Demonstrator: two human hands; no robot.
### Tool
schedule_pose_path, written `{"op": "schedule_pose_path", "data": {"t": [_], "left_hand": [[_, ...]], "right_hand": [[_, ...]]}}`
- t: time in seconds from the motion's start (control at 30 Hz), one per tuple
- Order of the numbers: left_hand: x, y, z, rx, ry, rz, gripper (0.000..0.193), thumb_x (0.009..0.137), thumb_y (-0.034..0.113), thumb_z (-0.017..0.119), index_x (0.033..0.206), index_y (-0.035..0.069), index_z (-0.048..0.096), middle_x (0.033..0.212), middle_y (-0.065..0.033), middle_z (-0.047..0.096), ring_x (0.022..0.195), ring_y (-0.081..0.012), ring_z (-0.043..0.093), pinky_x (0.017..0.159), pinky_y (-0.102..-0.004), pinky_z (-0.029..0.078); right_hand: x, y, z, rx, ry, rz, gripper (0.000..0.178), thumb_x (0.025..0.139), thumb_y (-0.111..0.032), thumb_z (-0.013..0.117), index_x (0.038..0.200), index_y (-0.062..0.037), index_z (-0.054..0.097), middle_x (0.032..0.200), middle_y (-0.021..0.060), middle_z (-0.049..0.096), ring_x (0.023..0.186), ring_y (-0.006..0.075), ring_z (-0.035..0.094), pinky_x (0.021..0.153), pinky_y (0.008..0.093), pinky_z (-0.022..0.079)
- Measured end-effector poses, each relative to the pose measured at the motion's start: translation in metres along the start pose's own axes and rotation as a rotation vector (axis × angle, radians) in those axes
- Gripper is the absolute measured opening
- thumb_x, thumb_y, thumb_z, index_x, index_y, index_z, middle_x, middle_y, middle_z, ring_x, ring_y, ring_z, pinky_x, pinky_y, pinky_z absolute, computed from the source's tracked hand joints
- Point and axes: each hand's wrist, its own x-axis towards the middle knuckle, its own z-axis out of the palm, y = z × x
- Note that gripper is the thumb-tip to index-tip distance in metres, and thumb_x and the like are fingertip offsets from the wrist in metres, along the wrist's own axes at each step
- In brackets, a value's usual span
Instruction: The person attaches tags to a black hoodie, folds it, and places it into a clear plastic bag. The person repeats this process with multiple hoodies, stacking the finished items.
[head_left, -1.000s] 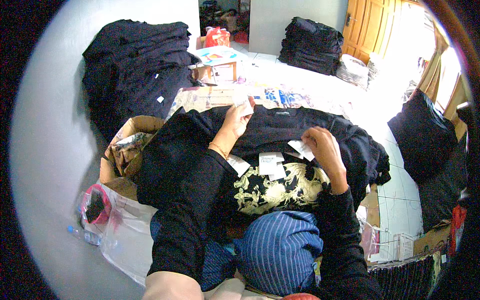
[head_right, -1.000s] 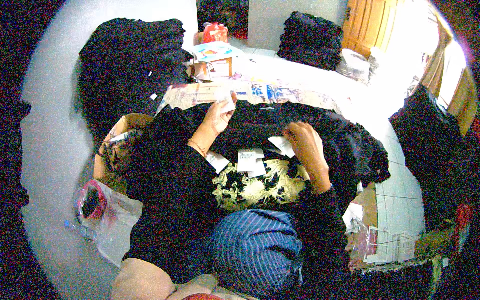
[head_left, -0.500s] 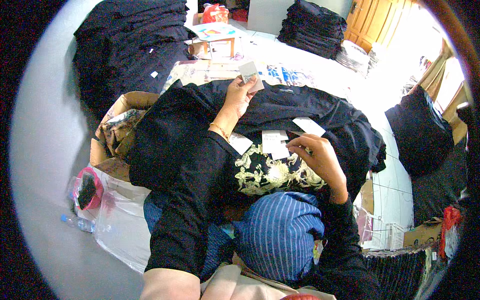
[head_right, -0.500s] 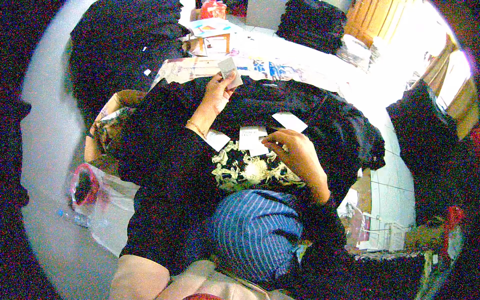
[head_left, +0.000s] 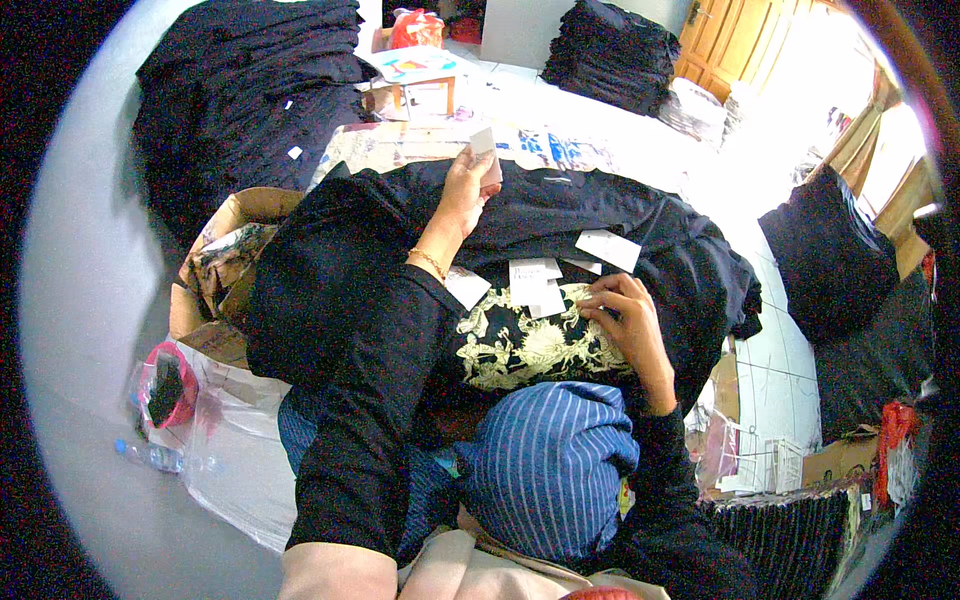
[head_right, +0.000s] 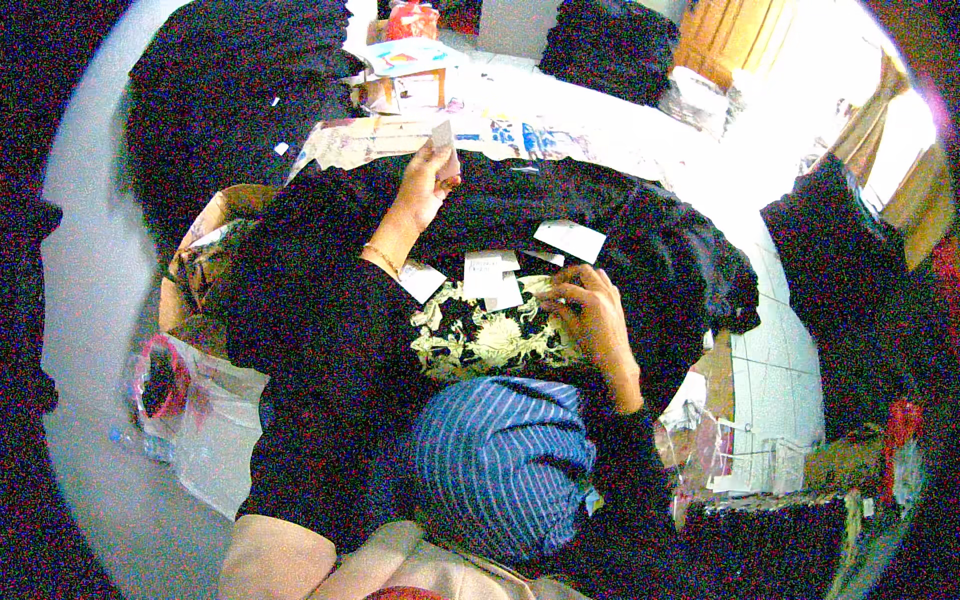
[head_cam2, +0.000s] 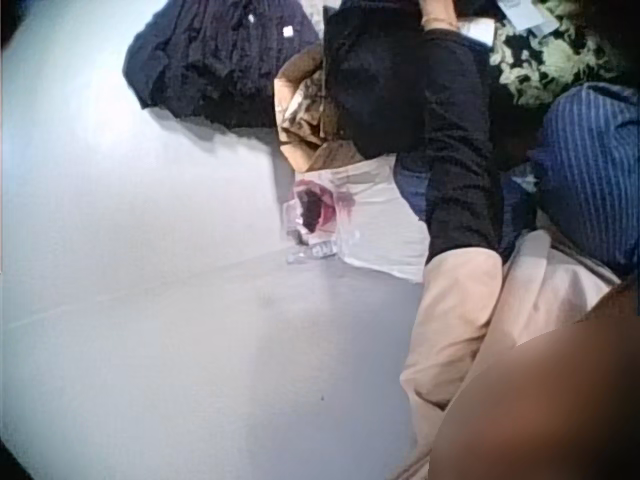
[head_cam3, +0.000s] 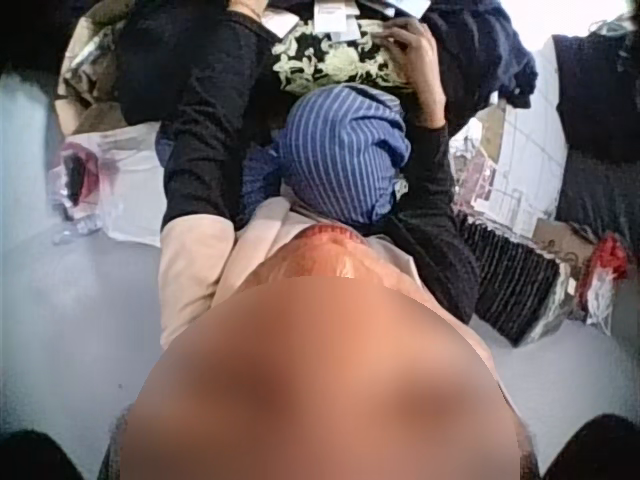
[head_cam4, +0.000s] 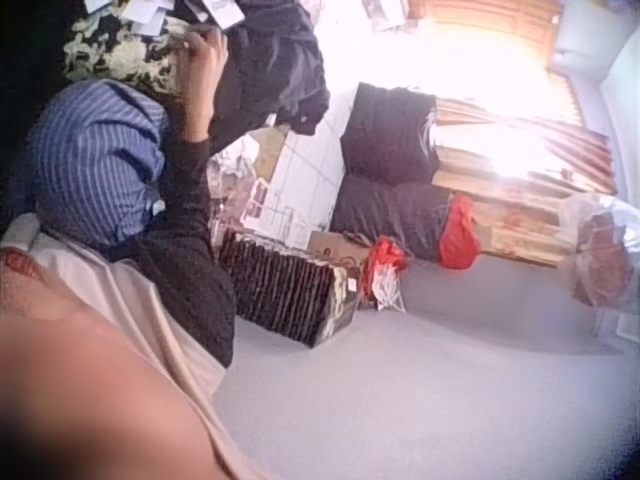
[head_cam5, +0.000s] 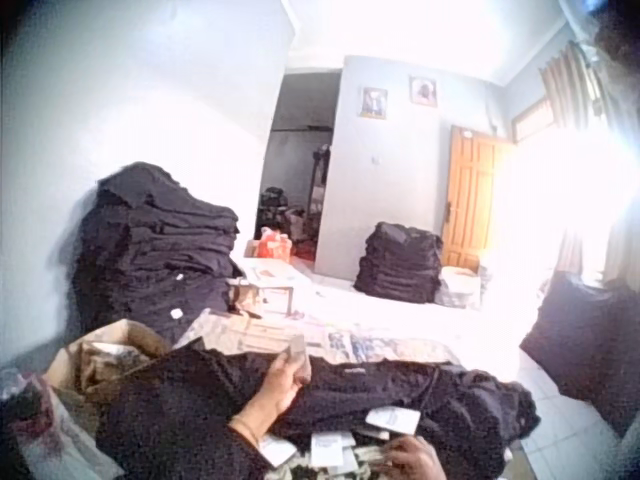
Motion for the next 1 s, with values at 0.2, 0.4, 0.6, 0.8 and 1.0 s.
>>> {"op": "schedule_pose_path", "data": {"t": [0.2, 0.4, 0.6, 0.8, 1.0], "left_hand": [[0.001, 0.007, 0.0, -0.192, -0.136, -0.126, 0.032, 0.087, 0.05, 0.053, 0.087, 0.019, 0.042, 0.064, 0.0047, 0.039, 0.046, -0.0035, 0.034, 0.04, -0.0181, 0.027], [-0.002, 0.006, 0.003, -0.194, -0.192, -0.145, 0.026, 0.09, 0.042, 0.052, 0.088, 0.017, 0.045, 0.064, 0.0058, 0.037, 0.048, -0.0028, 0.033, 0.042, -0.0185, 0.028], [-0.002, -0.002, 0.006, 0.234, -0.158, 0.097, 0.03, 0.089, 0.015, 0.054, 0.114, 0.0, 0.051, 0.101, -0.0054, 0.061, 0.092, -0.0119, 0.056, 0.083, -0.0263, 0.045], [-0.003, -0.006, 0.007, 0.39, -0.192, 0.167, 0.032, 0.084, 0.015, 0.062, 0.111, 0.001, 0.051, 0.099, -0.0063, 0.061, 0.089, -0.0131, 0.057, 0.08, -0.0276, 0.047], [-0.004, -0.005, 0.006, 0.596, -0.226, 0.274, 0.035, 0.082, 0.018, 0.065, 0.11, 0.001, 0.052, 0.096, -0.0069, 0.06, 0.085, -0.0125, 0.059, 0.075, -0.026, 0.048]], "right_hand": [[-0.007, -0.001, -0.003, 0.264, 0.078, 0.325, 0.013, 0.079, -0.012, 0.065, 0.083, -0.0004, 0.061, 0.078, 0.0131, 0.063, 0.068, 0.0227, 0.062, 0.066, 0.0316, 0.049], [0.013, -0.011, -0.032, 0.346, 0.287, 0.268, 0.008, 0.075, -0.004, 0.069, 0.077, -0.0021, 0.061, 0.075, 0.0033, 0.061, 0.067, 0.0072, 0.051, 0.06, 0.0213, 0.041], [0.073, -0.009, -0.037, 0.657, 0.289, 0.098, 0.011, 0.08, -0.004, 0.066, 0.081, -0.0017, 0.055, 0.082, 0.0081, 0.066, 0.074, 0.0104, 0.06, 0.07, 0.0246, 0.049], [0.161, -0.002, 0.008, 0.801, 0.164, 0.252, 0.021, 0.085, -0.018, 0.064, 0.093, 0.0011, 0.062, 0.077, 0.0054, 0.063, 0.068, 0.0105, 0.06, 0.062, 0.0222, 0.048], [0.163, 0.0, 0.063, 0.45, 0.393, 0.305, 0.023, 0.077, -0.025, 0.068, 0.087, -0.0043, 0.068, 0.069, 0.0087, 0.064, 0.061, 0.0136, 0.057, 0.059, 0.0284, 0.047]]}}
